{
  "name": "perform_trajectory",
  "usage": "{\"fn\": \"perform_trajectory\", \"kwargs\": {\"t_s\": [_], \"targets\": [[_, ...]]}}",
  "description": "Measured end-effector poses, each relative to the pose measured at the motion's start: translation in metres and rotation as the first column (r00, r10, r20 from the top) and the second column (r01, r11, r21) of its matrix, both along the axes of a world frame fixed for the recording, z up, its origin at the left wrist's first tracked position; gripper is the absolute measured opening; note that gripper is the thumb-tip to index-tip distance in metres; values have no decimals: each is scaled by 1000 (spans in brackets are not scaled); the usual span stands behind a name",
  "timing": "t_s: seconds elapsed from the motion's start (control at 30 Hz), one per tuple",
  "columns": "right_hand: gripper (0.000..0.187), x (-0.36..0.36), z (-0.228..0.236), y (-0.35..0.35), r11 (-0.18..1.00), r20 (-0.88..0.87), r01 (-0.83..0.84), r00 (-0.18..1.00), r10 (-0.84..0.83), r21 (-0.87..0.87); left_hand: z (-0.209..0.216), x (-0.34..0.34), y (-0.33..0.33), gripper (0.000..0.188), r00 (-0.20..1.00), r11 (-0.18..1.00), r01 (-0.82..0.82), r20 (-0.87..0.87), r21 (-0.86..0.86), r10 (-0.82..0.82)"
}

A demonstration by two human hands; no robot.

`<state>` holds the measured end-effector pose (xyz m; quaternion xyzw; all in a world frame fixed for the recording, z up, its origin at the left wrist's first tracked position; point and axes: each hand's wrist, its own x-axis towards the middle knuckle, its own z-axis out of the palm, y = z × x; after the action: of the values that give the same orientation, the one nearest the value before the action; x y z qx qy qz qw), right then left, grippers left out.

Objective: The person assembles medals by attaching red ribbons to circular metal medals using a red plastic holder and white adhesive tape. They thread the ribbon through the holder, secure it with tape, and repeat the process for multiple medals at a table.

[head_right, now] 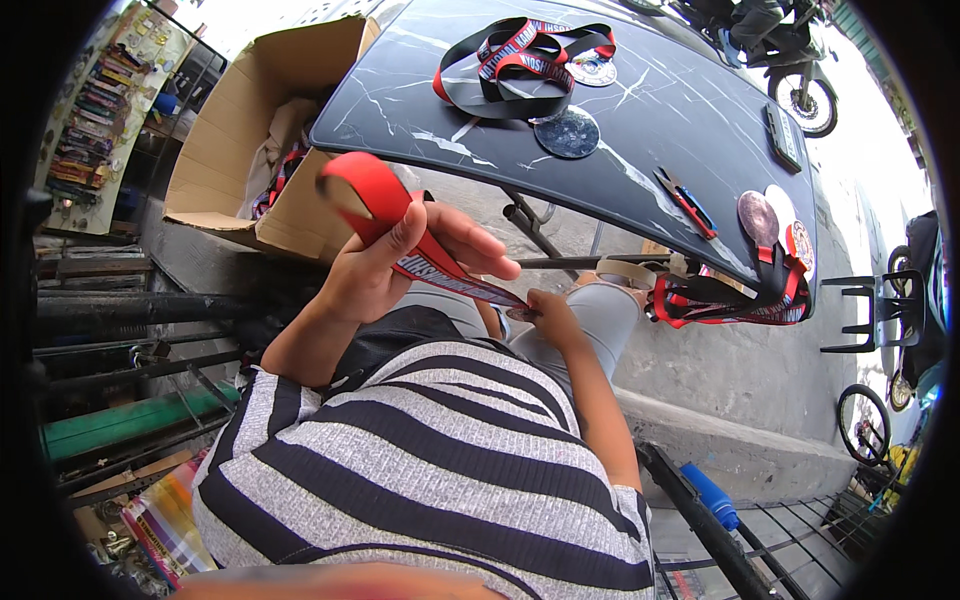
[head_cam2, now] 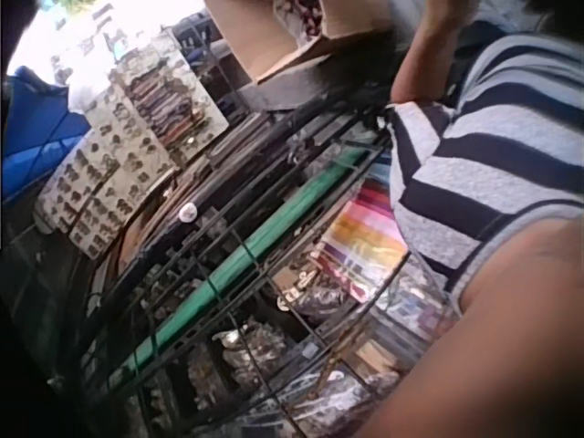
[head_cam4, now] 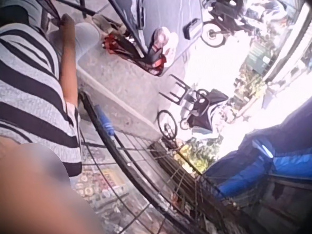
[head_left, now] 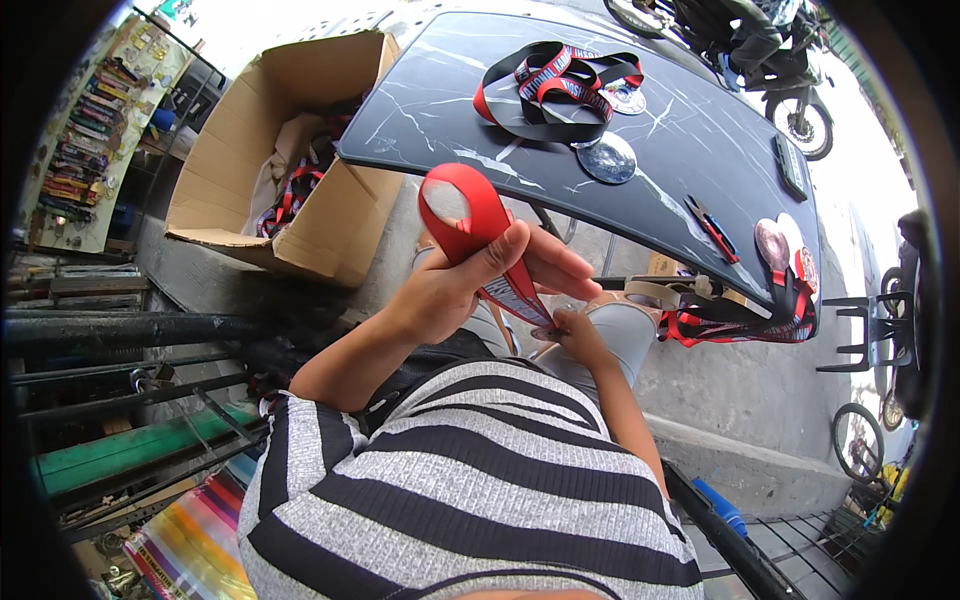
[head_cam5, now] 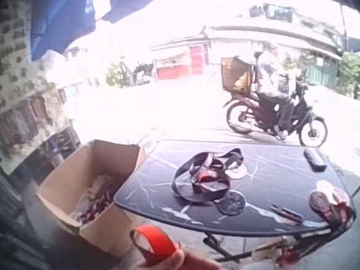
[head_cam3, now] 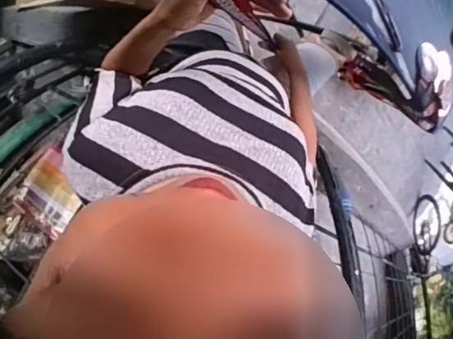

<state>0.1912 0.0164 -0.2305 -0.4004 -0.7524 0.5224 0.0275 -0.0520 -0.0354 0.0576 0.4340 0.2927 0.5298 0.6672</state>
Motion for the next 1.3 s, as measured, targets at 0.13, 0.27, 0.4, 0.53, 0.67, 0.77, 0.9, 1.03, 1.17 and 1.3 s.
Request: {"fn": "perform_trajectory", "kwargs": {"t_s": [0.13, 0.27, 0.4, 0.53, 0.67, 0.77, 0.9, 1.03, 1.17, 1.3], "targets": [[20, -22, 42, 11, 985, -248, -147, 955, 165, 86, -1, 3, 1, 57, 993, 999, 26, -112, 21, -24], [24, -40, 134, 2, 801, -544, -280, 836, -68, -529, -8, 5, 8, 33, 981, 997, 46, -187, -54, -56], [15, -36, 204, -11, 899, -709, -16, 621, -335, -438, -19, 3, 13, 28, 947, 984, 113, -287, -135, -148], [14, -27, 216, -11, 931, -746, 26, 589, -309, -365, -32, 3, 10, 43, 985, 976, 66, -140, -207, -97], [18, -26, 206, -10, 936, -766, 15, 570, -297, -352, -43, 3, 7, 44, 973, 955, 173, -110, -240, -204], [17, -22, 207, -10, 950, -773, 131, 555, -307, -283, -45, 2, 4, 45, 985, 940, 164, 3, -299, -171], [17, -12, 216, -2, 865, -755, 183, 426, -498, -467, -38, 9, -2, 43, 947, 869, 284, -23, -405, -320], [17, -9, 215, 5, 896, -740, 208, 507, -441, -392, -31, 15, 6, 40, 768, 714, 640, 203, -284, -608], [15, -16, 215, 7, 874, -685, 315, 543, -485, -369, -25, 20, 8, 52, 720, 743, 659, 387, -117, -577], [15, 11, 246, 17, 778, -519, 443, 836, -178, 446, -29, 15, 12, 50, 805, 778, 582, 295, -234, -514]]}}
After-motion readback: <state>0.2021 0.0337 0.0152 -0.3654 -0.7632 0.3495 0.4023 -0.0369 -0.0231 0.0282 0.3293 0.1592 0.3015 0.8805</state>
